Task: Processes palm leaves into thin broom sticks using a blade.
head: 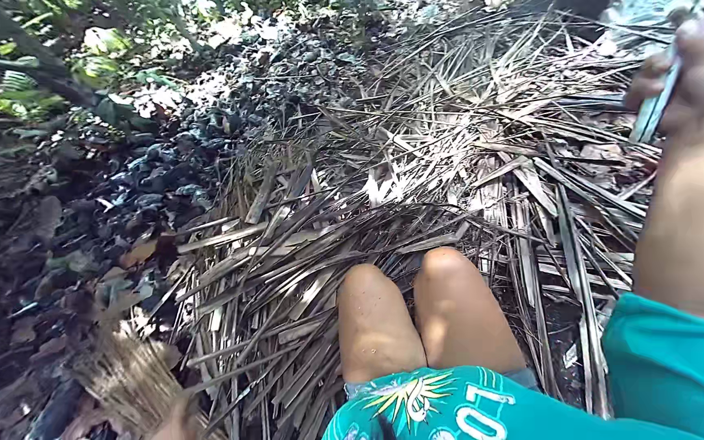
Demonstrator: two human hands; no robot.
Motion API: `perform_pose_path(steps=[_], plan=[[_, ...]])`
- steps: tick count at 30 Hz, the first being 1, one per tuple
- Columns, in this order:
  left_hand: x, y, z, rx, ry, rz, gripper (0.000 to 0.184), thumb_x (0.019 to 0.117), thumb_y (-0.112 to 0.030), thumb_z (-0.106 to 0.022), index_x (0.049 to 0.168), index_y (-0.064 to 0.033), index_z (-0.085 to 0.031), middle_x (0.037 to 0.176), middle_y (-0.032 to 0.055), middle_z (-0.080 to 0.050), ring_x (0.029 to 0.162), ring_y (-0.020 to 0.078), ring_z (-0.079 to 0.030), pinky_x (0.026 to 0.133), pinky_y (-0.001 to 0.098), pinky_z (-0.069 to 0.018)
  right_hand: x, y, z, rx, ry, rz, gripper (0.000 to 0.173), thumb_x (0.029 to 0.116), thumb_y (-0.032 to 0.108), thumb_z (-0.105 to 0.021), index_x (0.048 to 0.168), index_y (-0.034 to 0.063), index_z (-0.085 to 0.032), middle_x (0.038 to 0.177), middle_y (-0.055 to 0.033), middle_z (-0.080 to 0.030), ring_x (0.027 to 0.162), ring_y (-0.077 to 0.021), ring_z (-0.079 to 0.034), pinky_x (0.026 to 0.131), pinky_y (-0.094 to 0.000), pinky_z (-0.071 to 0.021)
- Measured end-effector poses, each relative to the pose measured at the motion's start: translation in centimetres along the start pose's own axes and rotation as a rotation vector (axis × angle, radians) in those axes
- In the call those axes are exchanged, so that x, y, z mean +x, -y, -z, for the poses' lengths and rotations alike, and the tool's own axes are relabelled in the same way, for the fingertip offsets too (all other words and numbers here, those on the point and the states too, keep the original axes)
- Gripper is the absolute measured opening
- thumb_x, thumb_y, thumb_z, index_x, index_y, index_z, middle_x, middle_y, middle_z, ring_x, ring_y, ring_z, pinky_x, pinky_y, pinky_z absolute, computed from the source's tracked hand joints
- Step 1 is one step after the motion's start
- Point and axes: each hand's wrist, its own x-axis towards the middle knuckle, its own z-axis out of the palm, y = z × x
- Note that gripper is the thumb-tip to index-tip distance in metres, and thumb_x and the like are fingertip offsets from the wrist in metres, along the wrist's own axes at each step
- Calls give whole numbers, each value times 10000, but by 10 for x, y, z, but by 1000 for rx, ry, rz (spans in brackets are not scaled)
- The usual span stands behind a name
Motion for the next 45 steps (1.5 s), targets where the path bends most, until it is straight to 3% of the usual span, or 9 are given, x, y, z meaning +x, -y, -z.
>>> perform_pose_path(steps=[5,7,10,17,22,26,33,41,45], plan=[[-11,-226,44,-697,91,-342,406,1085,-192,-420,1422,-12,-559,1297,187,-651,1092,283,-670,957,465,-539,-139,-63,-126,-319,654,-164,476,1031,193,-406,1495,85,-425,664,87,-491,498,1,-458,476,-178,-438],[-25,-282,65,-1056,273,-361,479,1114,-243,-242,1419,-39,-549,1010,20,-634,795,71,-599,737,251,-528,-189,-93,-160,-250,949,-243,500,1019,201,-452,1511,130,-409,648,57,-510,493,-24,-480,477,-201,-451],[-37,-319,90,-1445,546,-329,479,1112,-214,-220,1305,-1,-604,930,-31,-650,770,31,-595,736,201,-517,-234,-116,-187,-132,1143,-222,607,1014,216,-501,1581,100,-319,664,74,-522,503,14,-448,488,-169,-412],[-66,-337,104,-1389,329,-454,221,1052,-59,-463,1188,21,-618,858,-35,-685,665,17,-645,627,204,-578,-258,-130,-202,-64,1458,-490,512,1045,223,-495,1543,144,-406,671,109,-502,492,45,-430,467,-127,-378],[-70,-333,96,-1147,-47,-619,208,1035,-93,-517,1002,27,-685,758,-35,-641,633,-41,-574,606,148,-506,-242,-118,-200,-26,1169,-198,289,1005,147,-538,1254,30,-624,646,114,-514,515,69,-429,497,-116,-379],[-74,-327,95,-1188,22,-611,196,1037,-84,-511,998,15,-676,733,-58,-609,597,-46,-549,565,140,-486,-198,-112,-196,103,813,-47,405,1034,188,-460,1424,90,-503,632,143,-496,482,42,-455,452,-130,-412],[-65,-331,98,-1229,6,-603,216,1046,-98,-475,1014,1,-664,706,-74,-603,547,-28,-537,511,166,-486,-256,-127,-207,69,1376,-386,335,1019,226,-536,1310,65,-575,677,131,-534,530,61,-475,503,-115,-416],[-73,-297,80,-1183,64,-618,216,1036,-96,-476,985,-14,-669,710,-113,-580,588,-86,-506,548,107,-439,-145,-76,-186,234,669,54,334,1066,218,-359,1366,168,-497,603,170,-472,457,39,-446,444,-132,-417],[-66,-308,86,-1179,3,-583,226,1039,-100,-465,1011,-8,-670,697,-97,-577,552,-59,-509,516,130,-452,-225,-106,-202,90,1095,-241,331,1000,229,-518,1307,115,-565,621,98,-520,482,20,-477,467,-160,-435]])
